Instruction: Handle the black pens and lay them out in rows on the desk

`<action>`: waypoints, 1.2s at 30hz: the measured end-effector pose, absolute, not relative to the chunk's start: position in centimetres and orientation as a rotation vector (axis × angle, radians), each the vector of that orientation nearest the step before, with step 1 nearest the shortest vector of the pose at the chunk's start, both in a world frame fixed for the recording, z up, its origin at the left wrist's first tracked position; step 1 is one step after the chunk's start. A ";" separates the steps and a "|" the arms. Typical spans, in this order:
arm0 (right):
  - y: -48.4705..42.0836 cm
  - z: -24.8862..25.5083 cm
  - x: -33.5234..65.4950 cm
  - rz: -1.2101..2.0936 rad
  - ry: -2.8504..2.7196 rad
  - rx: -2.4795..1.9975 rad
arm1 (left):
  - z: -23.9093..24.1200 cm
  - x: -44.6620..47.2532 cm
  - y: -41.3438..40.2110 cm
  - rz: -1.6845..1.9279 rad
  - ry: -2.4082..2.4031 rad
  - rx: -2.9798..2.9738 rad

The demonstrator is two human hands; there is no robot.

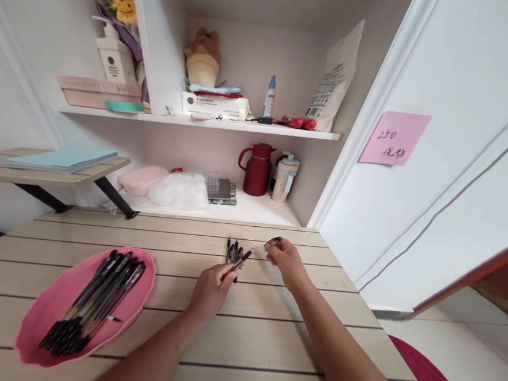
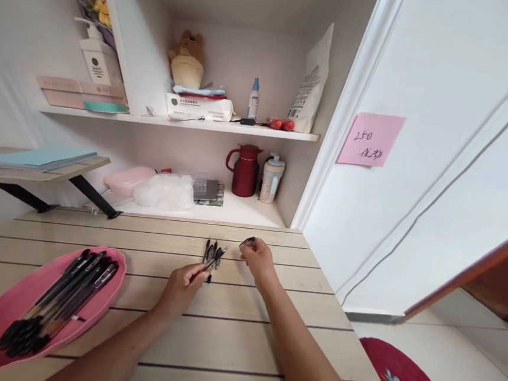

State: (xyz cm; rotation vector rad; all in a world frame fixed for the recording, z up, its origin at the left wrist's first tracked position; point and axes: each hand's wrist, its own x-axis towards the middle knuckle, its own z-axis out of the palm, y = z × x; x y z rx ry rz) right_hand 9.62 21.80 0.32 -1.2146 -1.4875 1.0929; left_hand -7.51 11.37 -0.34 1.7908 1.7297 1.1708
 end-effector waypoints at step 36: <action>18.9 1.2 6.8 1.461 -1.395 -0.842 | -0.3 -7.5 11.2 1.066 1.768 1.958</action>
